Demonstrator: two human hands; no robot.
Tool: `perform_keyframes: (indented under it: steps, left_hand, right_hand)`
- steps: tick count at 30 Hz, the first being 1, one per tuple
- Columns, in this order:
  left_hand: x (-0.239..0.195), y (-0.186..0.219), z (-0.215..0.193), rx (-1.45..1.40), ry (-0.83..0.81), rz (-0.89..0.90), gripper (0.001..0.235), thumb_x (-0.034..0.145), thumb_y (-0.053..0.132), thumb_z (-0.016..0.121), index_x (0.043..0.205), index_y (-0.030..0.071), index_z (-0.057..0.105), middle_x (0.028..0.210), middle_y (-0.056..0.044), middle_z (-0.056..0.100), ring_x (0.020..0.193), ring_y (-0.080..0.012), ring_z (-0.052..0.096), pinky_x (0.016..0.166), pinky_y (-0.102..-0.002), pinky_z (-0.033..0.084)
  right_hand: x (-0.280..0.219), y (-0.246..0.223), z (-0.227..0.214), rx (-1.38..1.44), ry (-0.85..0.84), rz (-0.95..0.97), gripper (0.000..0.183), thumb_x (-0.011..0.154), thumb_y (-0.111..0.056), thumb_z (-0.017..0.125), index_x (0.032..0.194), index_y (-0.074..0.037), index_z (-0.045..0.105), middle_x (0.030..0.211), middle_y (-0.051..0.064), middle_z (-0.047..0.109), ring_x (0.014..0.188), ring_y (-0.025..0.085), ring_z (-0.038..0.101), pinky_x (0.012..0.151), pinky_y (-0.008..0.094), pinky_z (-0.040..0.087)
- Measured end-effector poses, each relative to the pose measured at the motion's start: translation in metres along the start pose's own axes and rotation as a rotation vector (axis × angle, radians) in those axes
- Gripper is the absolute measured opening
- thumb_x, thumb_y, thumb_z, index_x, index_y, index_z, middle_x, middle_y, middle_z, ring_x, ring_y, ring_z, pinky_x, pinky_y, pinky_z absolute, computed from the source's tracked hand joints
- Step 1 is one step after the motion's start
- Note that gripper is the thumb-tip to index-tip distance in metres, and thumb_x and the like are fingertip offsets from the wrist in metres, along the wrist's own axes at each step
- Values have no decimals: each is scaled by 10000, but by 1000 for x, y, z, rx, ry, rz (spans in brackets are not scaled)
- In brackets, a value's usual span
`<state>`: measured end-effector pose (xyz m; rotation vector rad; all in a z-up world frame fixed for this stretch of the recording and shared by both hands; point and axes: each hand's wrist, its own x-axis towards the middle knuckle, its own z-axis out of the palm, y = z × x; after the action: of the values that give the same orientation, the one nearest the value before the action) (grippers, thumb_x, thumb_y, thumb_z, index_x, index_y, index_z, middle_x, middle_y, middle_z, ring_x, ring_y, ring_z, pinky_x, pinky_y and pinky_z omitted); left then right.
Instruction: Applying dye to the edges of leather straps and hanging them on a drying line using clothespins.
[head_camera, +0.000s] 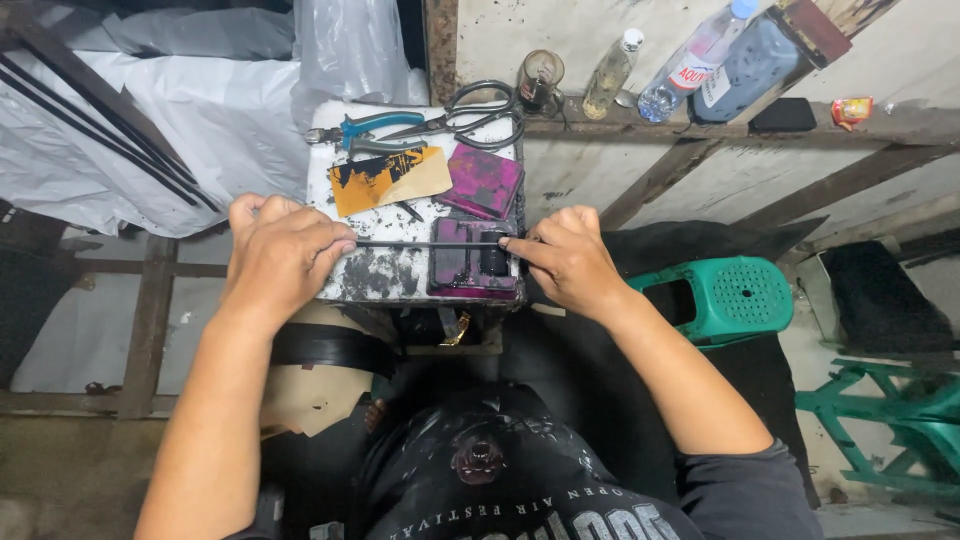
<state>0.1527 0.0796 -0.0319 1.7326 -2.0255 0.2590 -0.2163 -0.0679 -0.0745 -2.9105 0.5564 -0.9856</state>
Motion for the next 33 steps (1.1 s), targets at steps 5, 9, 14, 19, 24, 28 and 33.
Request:
perform_keyframes:
  steps: [5,9,14,19,24,28,33]
  left_hand:
    - [1,4,5,-31,7,8,18,947,287,771,959,293,783,826,95,715,945,-162,602,1065,-449,309]
    - [5,6,11,-54,8,37,47,936,272,770,971,298,787,830,93,714,950,-164,601,1061,-453,304]
    - [11,15,18,-84,8,57,54,923,256,776,962,291,786,824,83,715,942,-172,605,1050,-453,311]
    - [17,22,28,-92,-2,99,41,926,282,761,961,298,774,836,88,706,949,-162,595,1030,-440,314]
    - [27,33,30,-141,-5,123,50,913,262,772,947,298,781,809,91,707,916,-164,601,1000,-428,325]
    - [35,40,38,-155,1,152,29,924,274,761,933,296,777,812,99,704,910,-155,599,985,-420,333]
    - [49,59,33,-185,-52,139,45,919,243,775,915,284,793,787,104,717,899,-141,586,996,-412,329]
  right_hand:
    - [-6,4,-1,-8,-18,17,254,886,-151,713,1123,-226,767,873,-8,601,901,205,558,928,399,364]
    - [-11,7,-5,-27,-3,23,257,888,-147,715,1126,-231,766,876,-5,601,907,211,560,931,405,362]
    - [-19,8,-17,-41,-24,55,256,893,-151,716,1131,-233,763,890,-6,604,914,216,552,933,409,355]
    - [-28,10,-26,-51,-15,80,237,894,-157,718,1112,-239,763,907,-16,618,946,211,566,949,412,352]
    - [-41,14,-32,-89,-14,123,213,908,-166,715,1099,-248,764,903,-20,619,937,207,566,941,416,351]
    - [-52,20,-35,-97,-6,143,208,910,-173,719,1098,-250,764,909,-28,619,952,199,563,950,411,342]
    - [-58,18,-47,-130,25,199,179,937,-154,709,1074,-248,774,891,-23,632,937,202,587,947,407,353]
